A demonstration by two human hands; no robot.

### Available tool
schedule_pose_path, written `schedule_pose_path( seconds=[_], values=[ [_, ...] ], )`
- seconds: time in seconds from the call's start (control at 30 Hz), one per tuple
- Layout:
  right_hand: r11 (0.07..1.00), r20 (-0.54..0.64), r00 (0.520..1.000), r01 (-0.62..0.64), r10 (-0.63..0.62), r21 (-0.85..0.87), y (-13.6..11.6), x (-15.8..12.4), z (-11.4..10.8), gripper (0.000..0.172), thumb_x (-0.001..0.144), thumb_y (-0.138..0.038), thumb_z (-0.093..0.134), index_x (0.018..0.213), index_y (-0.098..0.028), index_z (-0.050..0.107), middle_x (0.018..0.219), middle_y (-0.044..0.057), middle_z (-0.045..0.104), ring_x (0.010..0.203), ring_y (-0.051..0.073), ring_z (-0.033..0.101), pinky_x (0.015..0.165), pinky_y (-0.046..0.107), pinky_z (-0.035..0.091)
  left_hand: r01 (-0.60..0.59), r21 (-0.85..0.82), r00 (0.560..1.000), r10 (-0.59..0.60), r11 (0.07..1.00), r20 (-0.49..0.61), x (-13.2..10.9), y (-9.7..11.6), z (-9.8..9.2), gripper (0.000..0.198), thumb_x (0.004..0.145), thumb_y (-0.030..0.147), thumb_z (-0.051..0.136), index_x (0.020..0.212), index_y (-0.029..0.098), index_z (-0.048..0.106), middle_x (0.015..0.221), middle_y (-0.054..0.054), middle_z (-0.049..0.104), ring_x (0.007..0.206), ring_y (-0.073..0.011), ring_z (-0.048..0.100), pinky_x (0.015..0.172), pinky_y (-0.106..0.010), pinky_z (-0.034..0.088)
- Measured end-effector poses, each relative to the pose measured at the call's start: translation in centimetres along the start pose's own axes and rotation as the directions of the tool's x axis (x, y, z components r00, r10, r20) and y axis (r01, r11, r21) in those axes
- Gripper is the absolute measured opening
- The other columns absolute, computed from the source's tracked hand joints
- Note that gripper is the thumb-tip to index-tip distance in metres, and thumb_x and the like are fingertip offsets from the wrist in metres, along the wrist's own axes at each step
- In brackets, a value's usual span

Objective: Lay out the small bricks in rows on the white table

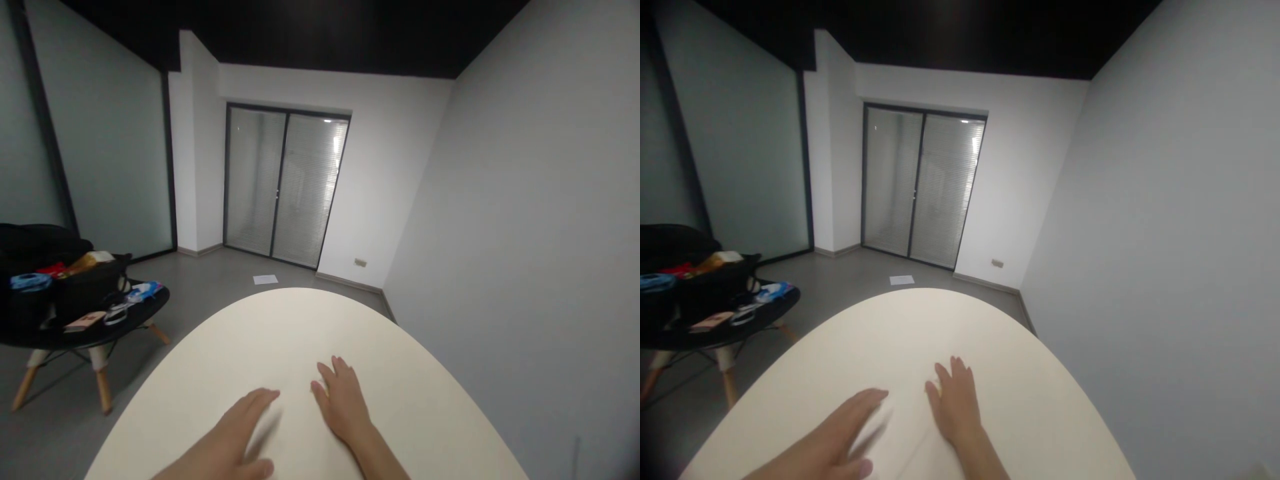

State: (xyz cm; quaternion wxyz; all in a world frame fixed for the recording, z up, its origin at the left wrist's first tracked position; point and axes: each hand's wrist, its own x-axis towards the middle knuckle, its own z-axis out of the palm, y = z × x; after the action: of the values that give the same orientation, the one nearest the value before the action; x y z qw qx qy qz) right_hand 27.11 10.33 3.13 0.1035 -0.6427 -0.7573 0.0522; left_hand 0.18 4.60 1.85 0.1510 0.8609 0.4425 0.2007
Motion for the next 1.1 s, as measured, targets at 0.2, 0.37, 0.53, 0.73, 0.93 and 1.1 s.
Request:
schedule_pose_path(
  seconds=[0.2, 0.37, 0.53, 0.73, 0.93, 1.1],
  values=[
    [0.968, 0.017, 0.986, 0.157, -0.164, 0.197, -8.2, 1.6, 2.2, 0.049, 0.094, -0.031, 0.049, 0.139, -0.015, 0.055, 0.154, 0.019, 0.042, 0.146, 0.037, 0.028, 0.118, 0.059, 0.016, 0.159, -0.144, 0.973, -0.131, 0.977, 0.189, 6.4, 0.1, -2.5, 0.110, 0.062, 0.028, 0.080, 0.155, 0.012, 0.023, 0.155, -0.021, 0.035, 0.138, -0.0335, 0.041, 0.114, -0.043, 0.034],
    [0.904, 0.015, 0.946, 0.304, -0.324, 0.302, -11.7, 2.5, 2.6, 0.054, 0.087, -0.026, 0.058, 0.140, -0.019, 0.053, 0.145, 0.015, 0.053, 0.139, 0.029, 0.040, 0.120, 0.050, 0.020, 0.206, -0.194, 0.954, -0.154, 0.959, 0.256, 6.7, -2.7, -4.3, 0.113, 0.054, 0.033, 0.083, 0.153, 0.016, 0.031, 0.146, -0.018, 0.045, 0.127, -0.0332, 0.052, 0.110, -0.039, 0.040],
    [0.748, -0.094, 0.957, 0.274, -0.275, 0.605, -10.3, 2.2, 2.1, 0.042, 0.085, -0.018, 0.056, 0.126, -0.022, 0.064, 0.149, 0.010, 0.046, 0.141, 0.023, 0.039, 0.117, 0.039, 0.029, 0.280, -0.274, 0.947, -0.218, 0.920, 0.235, 4.9, -4.4, -4.2, 0.120, 0.051, 0.022, 0.083, 0.155, 0.023, 0.023, 0.144, -0.013, 0.045, 0.129, -0.0323, 0.048, 0.111, -0.037, 0.036],
    [0.817, 0.108, 0.956, 0.170, -0.273, 0.552, -6.8, 2.6, -0.2, 0.071, 0.059, -0.027, 0.085, 0.127, -0.028, 0.064, 0.144, 0.011, 0.047, 0.132, 0.030, 0.047, 0.112, 0.043, 0.035, 0.326, -0.122, 0.927, -0.292, 0.937, 0.236, 5.2, -2.8, -4.0, 0.102, 0.048, 0.023, 0.085, 0.142, 0.026, 0.047, 0.129, -0.008, 0.052, 0.111, -0.0313, 0.060, 0.098, -0.035, 0.046],
    [0.848, 0.124, 0.946, 0.206, -0.301, 0.487, -7.0, 2.3, -0.3, 0.054, 0.058, -0.026, 0.083, 0.111, -0.030, 0.071, 0.110, 0.003, 0.061, 0.096, 0.023, 0.065, 0.089, 0.034, 0.049, 0.324, -0.029, 0.932, -0.313, 0.946, 0.183, 5.3, -2.3, -4.0, 0.044, 0.060, 0.025, 0.076, 0.104, 0.025, 0.067, 0.105, -0.001, 0.060, 0.089, -0.0213, 0.064, 0.078, -0.027, 0.046],
    [0.847, 0.019, 0.983, 0.145, -0.180, 0.511, -8.2, 2.2, 0.7, 0.036, 0.064, -0.020, 0.075, 0.100, -0.024, 0.074, 0.106, 0.005, 0.066, 0.099, 0.024, 0.063, 0.092, 0.034, 0.046, 0.382, 0.093, 0.913, -0.391, 0.920, 0.115, 5.7, -2.7, -4.1, 0.022, 0.068, 0.026, 0.068, 0.090, 0.024, 0.067, 0.094, -0.002, 0.066, 0.086, -0.0234, 0.064, 0.072, -0.029, 0.042]
  ],
)
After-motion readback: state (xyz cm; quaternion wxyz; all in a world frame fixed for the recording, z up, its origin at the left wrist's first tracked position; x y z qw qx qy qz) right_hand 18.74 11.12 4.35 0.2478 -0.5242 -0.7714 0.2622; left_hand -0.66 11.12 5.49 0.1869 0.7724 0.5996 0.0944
